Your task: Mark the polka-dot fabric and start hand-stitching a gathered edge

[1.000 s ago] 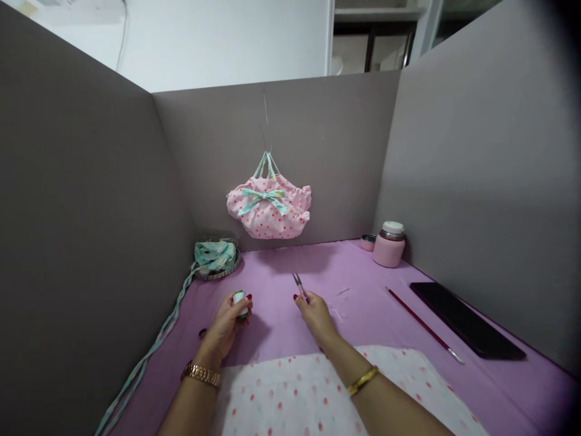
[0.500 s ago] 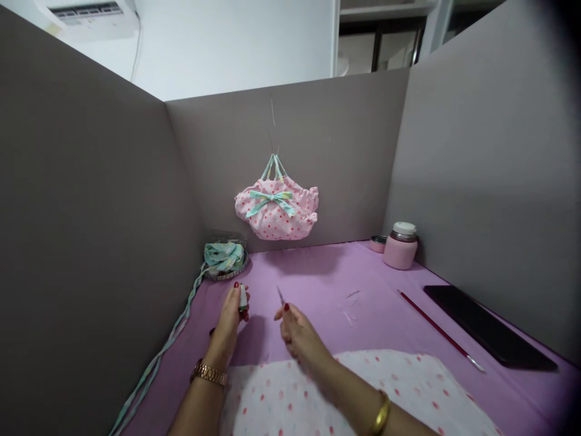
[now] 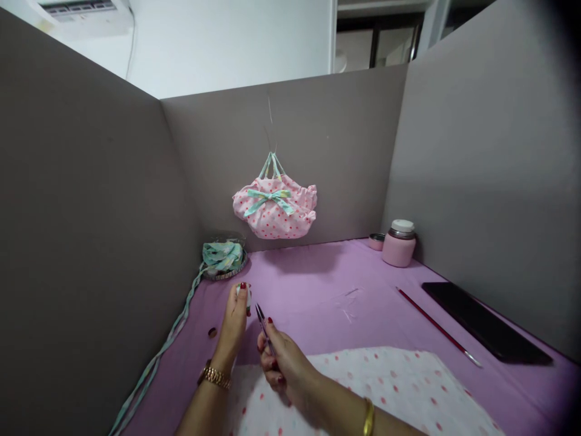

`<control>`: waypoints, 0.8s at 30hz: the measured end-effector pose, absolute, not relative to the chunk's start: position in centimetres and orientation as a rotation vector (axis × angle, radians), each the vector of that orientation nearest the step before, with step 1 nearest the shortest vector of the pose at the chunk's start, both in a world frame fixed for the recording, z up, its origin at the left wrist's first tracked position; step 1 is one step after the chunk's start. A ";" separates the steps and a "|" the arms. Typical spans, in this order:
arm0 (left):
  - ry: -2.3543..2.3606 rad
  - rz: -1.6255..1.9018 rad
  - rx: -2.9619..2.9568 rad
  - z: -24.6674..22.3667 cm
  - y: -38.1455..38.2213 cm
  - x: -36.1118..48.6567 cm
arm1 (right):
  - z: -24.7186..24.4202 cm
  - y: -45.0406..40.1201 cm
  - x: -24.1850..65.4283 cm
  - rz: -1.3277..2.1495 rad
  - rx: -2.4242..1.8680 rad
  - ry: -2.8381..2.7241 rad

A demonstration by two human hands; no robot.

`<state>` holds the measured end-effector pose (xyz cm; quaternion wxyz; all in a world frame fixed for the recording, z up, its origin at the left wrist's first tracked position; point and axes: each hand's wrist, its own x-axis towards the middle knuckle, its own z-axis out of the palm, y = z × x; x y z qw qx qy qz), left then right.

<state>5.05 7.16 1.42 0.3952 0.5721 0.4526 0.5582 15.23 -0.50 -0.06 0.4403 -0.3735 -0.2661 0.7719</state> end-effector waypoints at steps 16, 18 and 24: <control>1.173 1.308 1.614 0.0 7.1 5.6 | -0.1 0.0 15.6 1.865 -0.929 -0.637; 1.188 1.307 1.635 0.0 7.1 5.7 | 0.0 -0.1 15.7 1.850 -0.947 -0.648; 1.357 1.331 1.714 0.4 7.6 5.3 | -0.7 -0.2 15.7 1.815 -0.987 -0.731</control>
